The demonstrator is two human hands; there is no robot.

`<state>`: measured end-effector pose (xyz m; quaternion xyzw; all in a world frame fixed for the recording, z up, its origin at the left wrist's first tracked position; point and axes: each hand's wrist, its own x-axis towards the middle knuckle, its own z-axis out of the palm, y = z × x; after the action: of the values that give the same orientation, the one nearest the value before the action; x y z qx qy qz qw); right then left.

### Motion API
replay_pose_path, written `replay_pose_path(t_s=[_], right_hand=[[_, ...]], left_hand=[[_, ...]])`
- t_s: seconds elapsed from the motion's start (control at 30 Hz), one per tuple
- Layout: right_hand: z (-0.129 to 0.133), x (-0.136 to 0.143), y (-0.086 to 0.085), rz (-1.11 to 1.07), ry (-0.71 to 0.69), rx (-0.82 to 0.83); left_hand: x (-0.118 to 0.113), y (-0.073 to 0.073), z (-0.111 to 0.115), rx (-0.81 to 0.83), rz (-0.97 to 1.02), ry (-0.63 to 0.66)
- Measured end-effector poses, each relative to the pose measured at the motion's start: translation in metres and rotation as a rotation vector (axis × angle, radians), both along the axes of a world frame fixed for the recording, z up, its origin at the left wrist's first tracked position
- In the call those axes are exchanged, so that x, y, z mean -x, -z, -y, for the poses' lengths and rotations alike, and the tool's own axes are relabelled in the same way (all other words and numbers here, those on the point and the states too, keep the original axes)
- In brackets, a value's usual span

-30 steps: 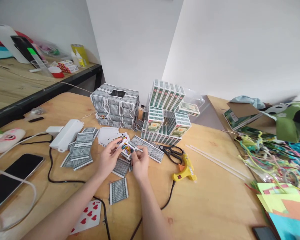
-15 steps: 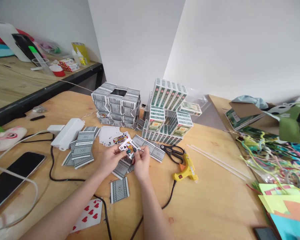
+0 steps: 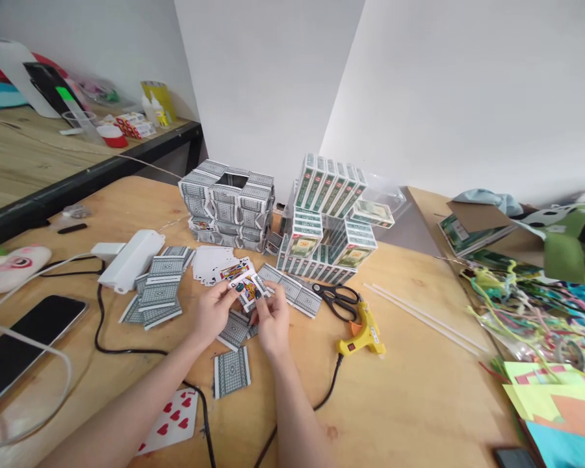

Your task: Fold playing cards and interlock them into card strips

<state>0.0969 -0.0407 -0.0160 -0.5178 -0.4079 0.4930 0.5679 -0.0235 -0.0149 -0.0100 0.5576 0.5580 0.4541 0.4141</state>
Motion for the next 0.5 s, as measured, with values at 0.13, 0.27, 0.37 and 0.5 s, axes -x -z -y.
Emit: replay_pose_path(t_s=[0.13, 0.27, 0.37, 0.5], right_hand=[[0.001, -0.001, 0.002, 0.098, 0.025, 0.01], [-0.001, -0.004, -0.001, 0.158, 0.055, -0.044], [-0.001, -0.005, -0.005, 0.06, 0.019, -0.042], [0.0, 0.0, -0.01, -0.092, -0.092, 0.03]], left_hand=[[0.002, -0.005, -0.002, -0.007, -0.042, 0.052], [0.003, -0.001, -0.004, 0.013, -0.027, 0.155], [0.003, 0.004, -0.004, -0.032, -0.08, 0.184], [0.001, 0.007, -0.003, -0.109, -0.18, 0.117]])
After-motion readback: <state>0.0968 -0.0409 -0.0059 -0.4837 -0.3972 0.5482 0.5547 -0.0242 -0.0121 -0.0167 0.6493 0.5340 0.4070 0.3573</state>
